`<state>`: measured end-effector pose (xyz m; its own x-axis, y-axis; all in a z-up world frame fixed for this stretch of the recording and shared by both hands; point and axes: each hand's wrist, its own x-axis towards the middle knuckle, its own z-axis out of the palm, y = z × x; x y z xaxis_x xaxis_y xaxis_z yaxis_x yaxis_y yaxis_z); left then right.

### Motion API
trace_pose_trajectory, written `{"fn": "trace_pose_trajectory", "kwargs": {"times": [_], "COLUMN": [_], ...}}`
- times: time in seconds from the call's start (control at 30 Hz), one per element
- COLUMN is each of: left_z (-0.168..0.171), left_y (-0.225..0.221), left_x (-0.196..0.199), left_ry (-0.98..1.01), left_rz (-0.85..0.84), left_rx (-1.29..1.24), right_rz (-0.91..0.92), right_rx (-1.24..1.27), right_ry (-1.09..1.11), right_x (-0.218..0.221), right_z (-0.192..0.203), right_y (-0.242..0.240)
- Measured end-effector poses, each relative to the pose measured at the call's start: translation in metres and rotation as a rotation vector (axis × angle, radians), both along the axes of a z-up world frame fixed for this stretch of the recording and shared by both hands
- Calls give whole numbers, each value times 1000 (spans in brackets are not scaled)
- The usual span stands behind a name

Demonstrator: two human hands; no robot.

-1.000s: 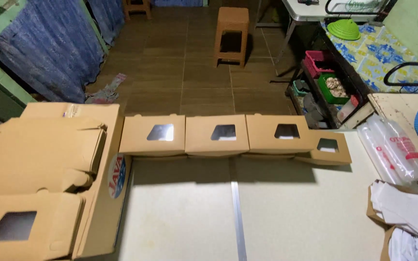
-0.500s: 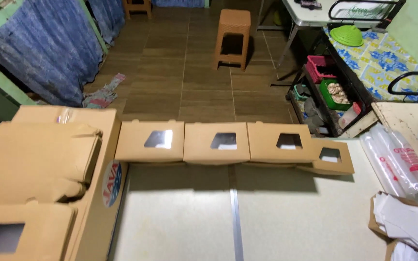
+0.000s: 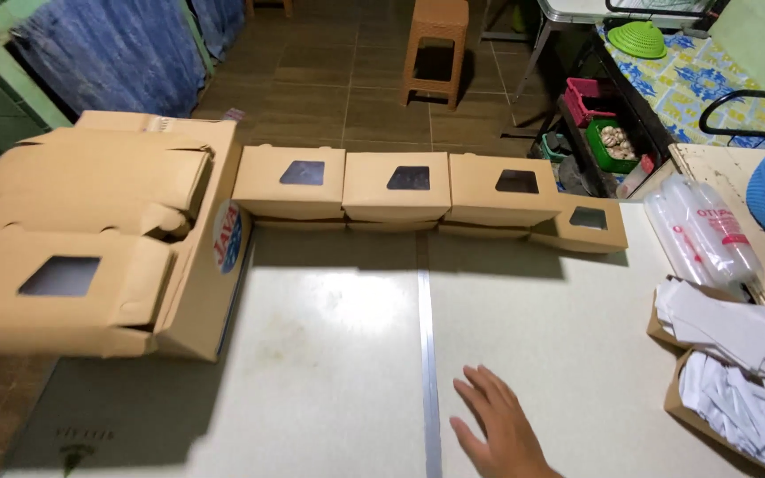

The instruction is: Assembling small cardboard food boxes by folding and tucking tabs, then placing a paper liner inside.

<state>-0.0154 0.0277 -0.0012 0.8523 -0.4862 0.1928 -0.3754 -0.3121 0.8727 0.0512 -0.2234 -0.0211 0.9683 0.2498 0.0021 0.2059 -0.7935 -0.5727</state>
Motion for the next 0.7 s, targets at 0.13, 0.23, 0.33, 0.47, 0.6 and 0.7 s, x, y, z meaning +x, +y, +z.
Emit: {"fn": "trace_pose_trajectory", "kwargs": {"times": [0.13,0.23,0.33,0.47,0.6,0.7], "left_z": [29,29,21,-31,-24,-14], "left_y": [11,22,34,52,52,50], "left_x": [6,27,47,105,104,90], "left_ry": [6,-3,-2,-127,-171,-136], "left_rz": [3,4,3,408,346,328], "left_rx": [-47,-75,-101,144,312,374], "right_rz": [-84,-125,-336,-113,-76,-75], "right_rx": [37,57,323,52,-117,-111], "right_ry": [160,124,341,59,-125,-139], "right_x": [-11,-11,-15,8,14,16], "right_z": [43,32,102,17,1,-8], "right_y": [16,15,44,13,13,11]}}
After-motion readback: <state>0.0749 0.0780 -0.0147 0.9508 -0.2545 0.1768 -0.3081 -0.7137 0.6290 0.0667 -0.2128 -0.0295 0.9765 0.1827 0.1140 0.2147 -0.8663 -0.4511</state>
